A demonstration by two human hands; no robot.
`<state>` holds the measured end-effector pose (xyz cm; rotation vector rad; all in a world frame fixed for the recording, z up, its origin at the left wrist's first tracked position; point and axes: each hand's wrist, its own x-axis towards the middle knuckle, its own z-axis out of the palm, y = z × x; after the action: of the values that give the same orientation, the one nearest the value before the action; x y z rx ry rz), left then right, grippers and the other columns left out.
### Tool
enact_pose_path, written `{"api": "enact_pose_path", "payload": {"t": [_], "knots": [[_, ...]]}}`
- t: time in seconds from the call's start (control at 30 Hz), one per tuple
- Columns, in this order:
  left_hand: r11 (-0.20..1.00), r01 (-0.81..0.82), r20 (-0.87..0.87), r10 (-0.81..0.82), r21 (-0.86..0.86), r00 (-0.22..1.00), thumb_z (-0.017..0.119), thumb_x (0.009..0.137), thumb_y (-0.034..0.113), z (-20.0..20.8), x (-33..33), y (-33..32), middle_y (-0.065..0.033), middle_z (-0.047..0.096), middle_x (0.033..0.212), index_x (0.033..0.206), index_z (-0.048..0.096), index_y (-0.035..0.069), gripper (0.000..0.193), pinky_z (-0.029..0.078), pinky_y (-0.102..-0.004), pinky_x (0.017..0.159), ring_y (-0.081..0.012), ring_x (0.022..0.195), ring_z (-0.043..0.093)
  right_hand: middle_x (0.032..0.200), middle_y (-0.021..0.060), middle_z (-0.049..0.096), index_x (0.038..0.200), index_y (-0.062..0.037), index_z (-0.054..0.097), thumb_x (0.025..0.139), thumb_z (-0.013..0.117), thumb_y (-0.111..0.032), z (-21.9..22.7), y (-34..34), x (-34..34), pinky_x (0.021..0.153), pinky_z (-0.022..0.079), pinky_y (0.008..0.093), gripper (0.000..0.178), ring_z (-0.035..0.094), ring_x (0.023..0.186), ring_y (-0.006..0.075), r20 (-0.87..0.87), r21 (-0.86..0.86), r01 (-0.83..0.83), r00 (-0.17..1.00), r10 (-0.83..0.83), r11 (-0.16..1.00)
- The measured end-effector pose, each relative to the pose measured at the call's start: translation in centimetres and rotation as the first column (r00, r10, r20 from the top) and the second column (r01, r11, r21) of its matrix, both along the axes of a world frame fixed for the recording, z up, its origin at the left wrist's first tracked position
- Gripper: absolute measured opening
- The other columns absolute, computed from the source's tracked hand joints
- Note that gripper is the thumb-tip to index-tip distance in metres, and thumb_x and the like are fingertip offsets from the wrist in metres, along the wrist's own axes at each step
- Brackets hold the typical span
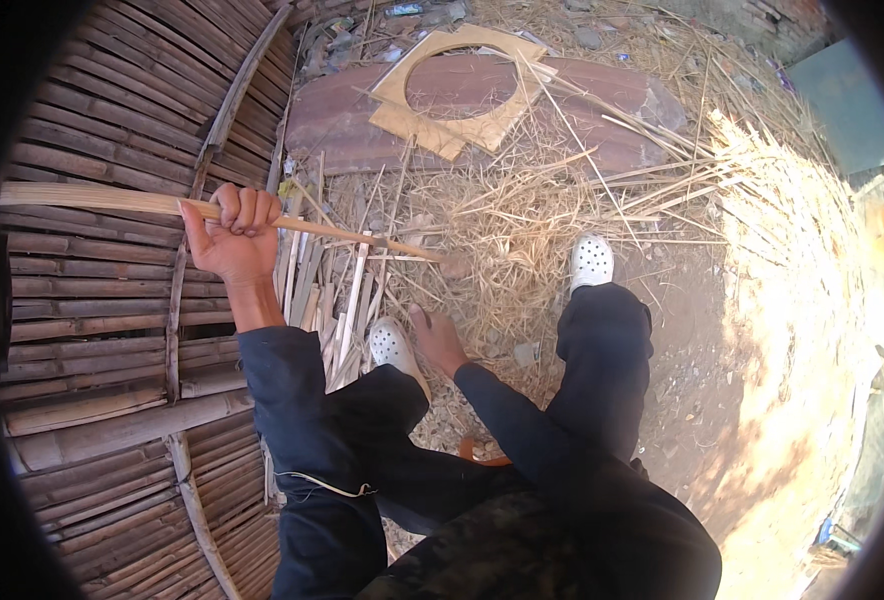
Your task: The person sits on the ground and uses a knife to split a long bamboo stalk into thin strips. They hold the stalk with one hand and repeatedly draw the knife along its length to separate the fibers, accumulating a pile of bamboo strips on the floor.
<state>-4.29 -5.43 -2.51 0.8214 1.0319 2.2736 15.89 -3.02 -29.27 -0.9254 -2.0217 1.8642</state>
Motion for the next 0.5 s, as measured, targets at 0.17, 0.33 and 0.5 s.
{"api": "enact_pose_path", "payload": {"t": [0.17,0.33,0.5], "knots": [[0.991,0.131,0.013,-0.132,0.024,0.991,0.038,0.086,0.068,-0.1,-1.3,-1.0,0.0052,0.020,0.050,0.058,0.026,0.016,0.060,0.016,-0.0276,0.052,-0.0103,0.049,0.014,0.063,0.0237,0.056,0.076,0.0058,0.059,0.094,0.036,-0.050,-1.9,0.9,-0.1,0.063,0.041,0.0447,0.064,0.055,0.061,0.0355,0.139,-0.137,0.033,0.990,-0.014,0.990],[0.955,0.284,0.016,-0.286,0.082,0.958,0.042,0.084,0.069,-0.8,-2.0,-0.9,0.0053,0.021,0.050,0.059,0.027,0.016,0.060,0.016,-0.0273,0.051,-0.0098,0.049,0.015,0.062,0.0237,0.053,0.080,0.0059,0.057,0.094,0.042,-0.045,3.0,1.1,-1.4,0.062,0.041,0.0446,0.055,0.053,0.060,0.0362,-0.131,0.070,-0.025,0.991,0.034,0.997],[0.925,0.364,0.025,-0.368,0.114,0.929,0.045,0.082,0.070,-0.5,-2.6,-1.2,0.0055,0.023,0.051,0.060,0.028,0.016,0.061,0.016,-0.0269,0.051,-0.0093,0.049,0.015,0.054,0.0080,0.050,0.064,0.0032,0.055,0.089,0.044,-0.058,-9.5,2.2,0.8,0.054,0.039,0.0385,0.067,0.045,0.052,0.0209,0.398,-0.133,0.276,0.894,-0.204,0.952]]}}
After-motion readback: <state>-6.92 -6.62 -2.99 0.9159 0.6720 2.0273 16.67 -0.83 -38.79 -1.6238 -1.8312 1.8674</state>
